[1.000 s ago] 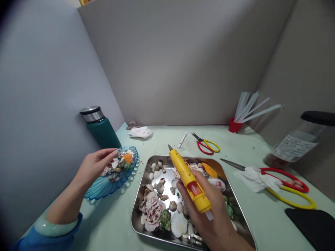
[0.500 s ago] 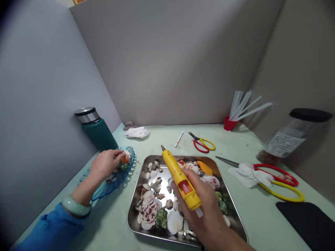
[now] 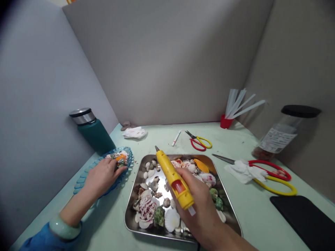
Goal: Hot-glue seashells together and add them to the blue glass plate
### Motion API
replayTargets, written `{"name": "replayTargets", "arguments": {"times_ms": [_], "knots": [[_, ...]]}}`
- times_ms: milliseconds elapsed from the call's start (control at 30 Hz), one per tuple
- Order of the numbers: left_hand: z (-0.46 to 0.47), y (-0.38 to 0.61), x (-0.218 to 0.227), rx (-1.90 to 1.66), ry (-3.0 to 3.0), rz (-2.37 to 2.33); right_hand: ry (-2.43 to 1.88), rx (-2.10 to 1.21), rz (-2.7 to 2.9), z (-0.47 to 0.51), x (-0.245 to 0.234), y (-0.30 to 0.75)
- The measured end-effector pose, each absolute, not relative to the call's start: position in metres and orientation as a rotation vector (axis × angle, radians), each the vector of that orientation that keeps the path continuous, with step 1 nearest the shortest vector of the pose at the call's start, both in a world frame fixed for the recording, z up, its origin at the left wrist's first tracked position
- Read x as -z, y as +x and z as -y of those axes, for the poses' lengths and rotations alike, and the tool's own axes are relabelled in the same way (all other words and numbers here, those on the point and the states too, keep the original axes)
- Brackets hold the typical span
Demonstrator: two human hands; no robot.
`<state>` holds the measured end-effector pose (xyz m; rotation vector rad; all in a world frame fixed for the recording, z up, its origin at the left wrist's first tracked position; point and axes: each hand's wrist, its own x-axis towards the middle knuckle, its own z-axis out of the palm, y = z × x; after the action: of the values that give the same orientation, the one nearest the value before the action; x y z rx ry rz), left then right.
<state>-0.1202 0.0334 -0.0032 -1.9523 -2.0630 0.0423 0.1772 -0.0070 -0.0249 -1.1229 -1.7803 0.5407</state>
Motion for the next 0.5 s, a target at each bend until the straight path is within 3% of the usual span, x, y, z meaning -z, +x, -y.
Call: {"name": "replayTargets", "arguments": {"times_ms": [500], "knots": [[-0.020,-0.157,0.012,-0.162,-2.193,1.804,-1.083,-0.517,1.861,0.007,0.027,0.179]]}}
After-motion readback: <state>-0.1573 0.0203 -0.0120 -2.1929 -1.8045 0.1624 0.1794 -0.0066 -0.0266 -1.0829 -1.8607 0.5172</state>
